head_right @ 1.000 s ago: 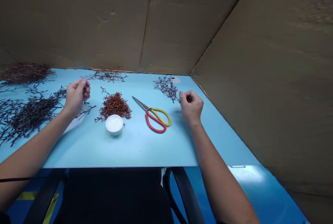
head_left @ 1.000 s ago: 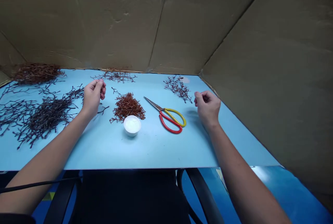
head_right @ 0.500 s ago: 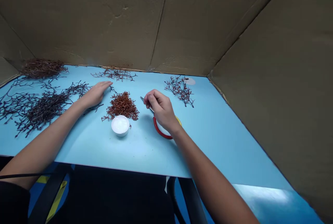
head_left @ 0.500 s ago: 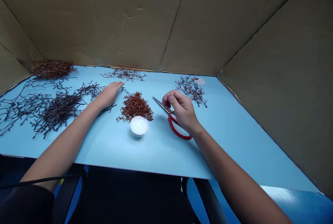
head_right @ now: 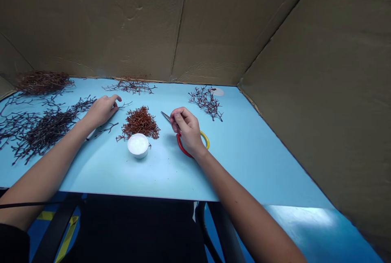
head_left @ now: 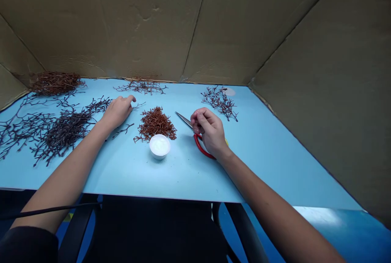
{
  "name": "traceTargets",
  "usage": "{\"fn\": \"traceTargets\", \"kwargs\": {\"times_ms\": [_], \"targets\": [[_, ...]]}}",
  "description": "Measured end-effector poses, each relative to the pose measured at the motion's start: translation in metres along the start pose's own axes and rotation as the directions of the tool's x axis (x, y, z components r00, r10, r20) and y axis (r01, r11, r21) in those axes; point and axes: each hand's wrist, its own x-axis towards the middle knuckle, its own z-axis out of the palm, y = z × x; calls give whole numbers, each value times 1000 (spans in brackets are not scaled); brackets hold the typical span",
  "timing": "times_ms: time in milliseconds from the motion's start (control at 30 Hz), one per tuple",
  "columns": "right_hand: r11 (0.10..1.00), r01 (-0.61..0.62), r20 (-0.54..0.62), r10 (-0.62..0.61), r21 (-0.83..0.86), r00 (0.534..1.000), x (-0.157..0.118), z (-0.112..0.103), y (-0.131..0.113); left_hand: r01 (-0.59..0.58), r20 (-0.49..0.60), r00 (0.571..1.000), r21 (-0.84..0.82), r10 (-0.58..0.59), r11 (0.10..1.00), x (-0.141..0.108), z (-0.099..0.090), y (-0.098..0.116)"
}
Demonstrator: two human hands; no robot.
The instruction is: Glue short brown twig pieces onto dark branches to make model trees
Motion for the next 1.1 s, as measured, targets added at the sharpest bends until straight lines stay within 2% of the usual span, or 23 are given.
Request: {"fn": "traceTargets", "kwargs": {"times_ms": [100, 167, 200, 267, 333, 433, 633, 733, 833, 967, 1100], "targets": [[999, -24, 39, 25, -24, 999, -3, 2, 0, 43, -88, 995, -74, -50, 996, -6, -8, 2], [998, -29, 46, 31, -47, 998, -6, 3, 1, 41, -169, 981, -300, -96, 953, -9, -12, 5], [999, -27, 44, 29, -42, 999, -7, 3, 1, 16, -195, 974, -450, -116, 893, -11, -13, 9], [1000, -14, 32, 14, -1, 999, -8, 3, 1, -60, -201, 972, -703, -117, 709, -15, -14, 20], [999, -14, 33, 13, 42, 999, -9, 4, 1, -114, -178, 983, -794, -49, 597, -20, -14, 34], [998, -29, 36, 27, 49, 999, -9, 5, -1, -145, -151, 988, -828, 34, 542, -29, -14, 57], [1000, -15, 190, 14, 6, 982, -14, 3, -1, -155, -108, 987, -803, 116, 575, -44, -18, 83], [1000, -19, 173, 22, -15, 985, -16, 2, -4, -133, -53, 987, -802, 152, 582, -48, -20, 89], [985, 31, 174, -1, -170, 985, -18, 3, -8, -119, -13, 983, -798, 181, 591, -49, -19, 91], [954, 79, 284, 7, -290, 959, -20, 6, -8, -117, 24, 973, -810, 232, 575, -49, -17, 92], [934, 101, 367, 33, -341, 930, -22, 5, -9, -89, 82, 956, -834, 282, 545, -49, -20, 90]]}}
